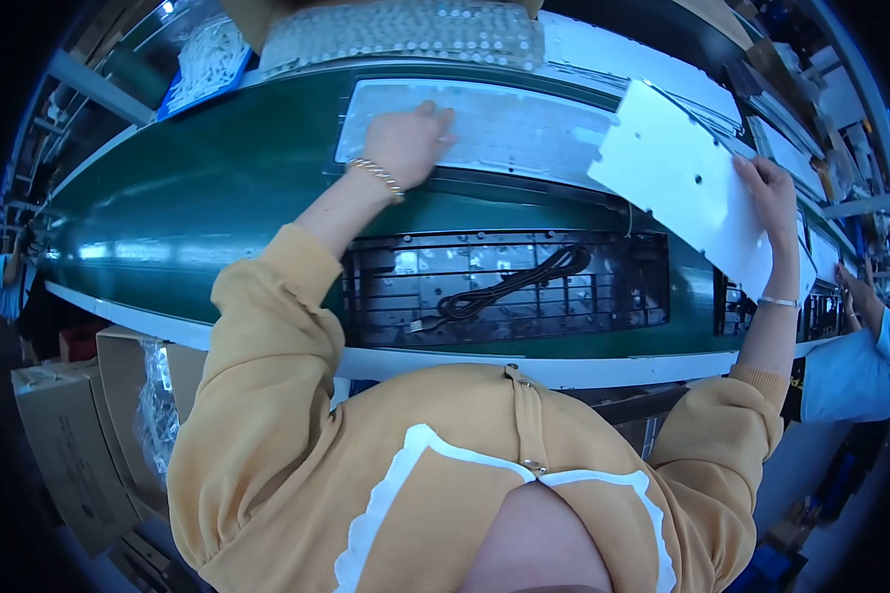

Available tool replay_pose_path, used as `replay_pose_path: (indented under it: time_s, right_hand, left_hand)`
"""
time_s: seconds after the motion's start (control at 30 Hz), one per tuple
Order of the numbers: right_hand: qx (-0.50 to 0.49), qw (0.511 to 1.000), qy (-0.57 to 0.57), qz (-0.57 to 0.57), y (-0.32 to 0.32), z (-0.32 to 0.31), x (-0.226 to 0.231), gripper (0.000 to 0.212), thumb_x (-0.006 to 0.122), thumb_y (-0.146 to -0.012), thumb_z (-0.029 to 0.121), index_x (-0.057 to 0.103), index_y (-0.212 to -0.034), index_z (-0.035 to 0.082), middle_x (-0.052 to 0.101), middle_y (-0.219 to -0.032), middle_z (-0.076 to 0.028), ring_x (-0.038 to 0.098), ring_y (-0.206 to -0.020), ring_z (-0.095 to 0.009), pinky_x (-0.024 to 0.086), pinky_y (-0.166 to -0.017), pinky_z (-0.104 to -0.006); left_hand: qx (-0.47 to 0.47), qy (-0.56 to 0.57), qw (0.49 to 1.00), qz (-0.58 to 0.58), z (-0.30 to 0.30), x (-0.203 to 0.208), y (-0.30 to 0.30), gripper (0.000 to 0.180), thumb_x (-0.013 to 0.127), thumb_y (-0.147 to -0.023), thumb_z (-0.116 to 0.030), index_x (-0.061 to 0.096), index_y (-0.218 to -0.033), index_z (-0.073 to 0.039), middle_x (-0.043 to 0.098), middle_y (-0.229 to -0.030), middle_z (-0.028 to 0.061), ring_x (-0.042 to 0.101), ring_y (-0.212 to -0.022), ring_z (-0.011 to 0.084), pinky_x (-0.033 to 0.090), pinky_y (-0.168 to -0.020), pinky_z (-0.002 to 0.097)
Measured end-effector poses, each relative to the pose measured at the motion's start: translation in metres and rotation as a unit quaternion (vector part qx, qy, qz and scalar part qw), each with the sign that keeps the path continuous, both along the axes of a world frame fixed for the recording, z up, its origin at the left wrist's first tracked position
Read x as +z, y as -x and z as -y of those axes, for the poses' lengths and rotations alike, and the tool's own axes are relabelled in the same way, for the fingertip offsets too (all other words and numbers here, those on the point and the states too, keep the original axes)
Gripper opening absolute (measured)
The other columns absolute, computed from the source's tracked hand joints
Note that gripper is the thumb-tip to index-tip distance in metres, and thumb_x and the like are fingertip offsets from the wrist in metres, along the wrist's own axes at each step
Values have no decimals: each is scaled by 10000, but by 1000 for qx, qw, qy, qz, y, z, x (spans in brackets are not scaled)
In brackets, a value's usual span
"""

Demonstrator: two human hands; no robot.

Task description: Assembling electronic components and applying stickers on an assembly line.

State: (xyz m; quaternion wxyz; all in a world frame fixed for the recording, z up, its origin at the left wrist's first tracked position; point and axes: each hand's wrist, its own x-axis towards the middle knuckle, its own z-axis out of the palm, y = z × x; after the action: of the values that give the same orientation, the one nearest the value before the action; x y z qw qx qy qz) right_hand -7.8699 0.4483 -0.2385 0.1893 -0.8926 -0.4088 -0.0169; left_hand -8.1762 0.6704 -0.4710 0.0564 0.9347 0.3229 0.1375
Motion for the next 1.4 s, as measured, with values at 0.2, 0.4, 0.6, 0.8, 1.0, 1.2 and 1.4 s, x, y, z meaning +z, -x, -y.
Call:
replay_pose_path:
  time_s: [0.2, 0.4, 0.6, 0.8, 1.0, 1.2, 1.4]
  right_hand:
    - [55, 986, 91, 126, 89, -121, -34, 537, 542, -833, 580, 681, -775, 65, 604, -636, -56, 575, -559, -149, 435, -551, -220]
    - [38, 986, 55, 154, 133, -181, -42, 542, 546, -819, 598, 688, -788, 75, 620, -654, -70, 627, -587, -175, 480, -565, -209]
    - [13, 990, 75, 117, 150, -206, -81, 532, 554, -819, 587, 686, -790, 72, 625, -658, -76, 642, -590, -188, 501, -560, -199]
    - [63, 991, 114, 36, 195, -258, -127, 496, 582, -817, 549, 695, -806, 66, 628, -661, -84, 626, -550, -180, 502, -539, -191]
    - [104, 973, 196, 66, 245, -319, -178, 487, 570, -823, 553, 705, -798, 86, 619, -648, -76, 607, -537, -163, 489, -540, -191]
    - [130, 962, 201, 131, 262, -330, -231, 406, 579, -834, 507, 700, -802, 121, 627, -675, -58, 592, -593, -168, 474, -588, -249]
    - [291, 936, -5, 200, 298, -312, -205, 280, 657, -788, 258, 642, -999, 75, 629, -1006, -77, 582, -908, -242, 444, -816, -349]
  left_hand:
    - [-41, -12, 998, 47, -19, -14, 87, 339, 463, -903, -291, 518, -1231, -220, 496, -1323, 69, 634, -677, 252, 492, -591, 379]
    - [-114, 5, 992, -50, -27, -1, 94, 412, 477, -910, -347, 440, -1294, -203, 509, -1309, 48, 637, -624, 237, 488, -550, 331]
    - [-68, 1, 998, -4, -59, -37, 161, 400, 520, -890, -335, 504, -1206, -91, 536, -1213, 111, 626, -608, 237, 482, -558, 335]
    - [-53, -5, 999, 5, -100, -66, 213, 401, 519, -893, -346, 521, -1160, -47, 559, -1178, 100, 624, -595, 229, 479, -556, 322]
    - [-66, -9, 998, -16, -116, -77, 239, 363, 537, -888, -316, 531, -1134, -50, 595, -1102, 57, 601, -560, 204, 455, -522, 291]
    - [-71, -54, 985, 151, -122, -102, 273, 248, 578, -871, -250, 578, -1054, -83, 628, -956, 34, 559, -520, 187, 418, -488, 276]
    - [36, 296, 830, 472, -140, -19, 261, 130, 558, -878, -162, 637, -822, -75, 509, -601, -14, 417, -488, 85, 320, -452, 236]
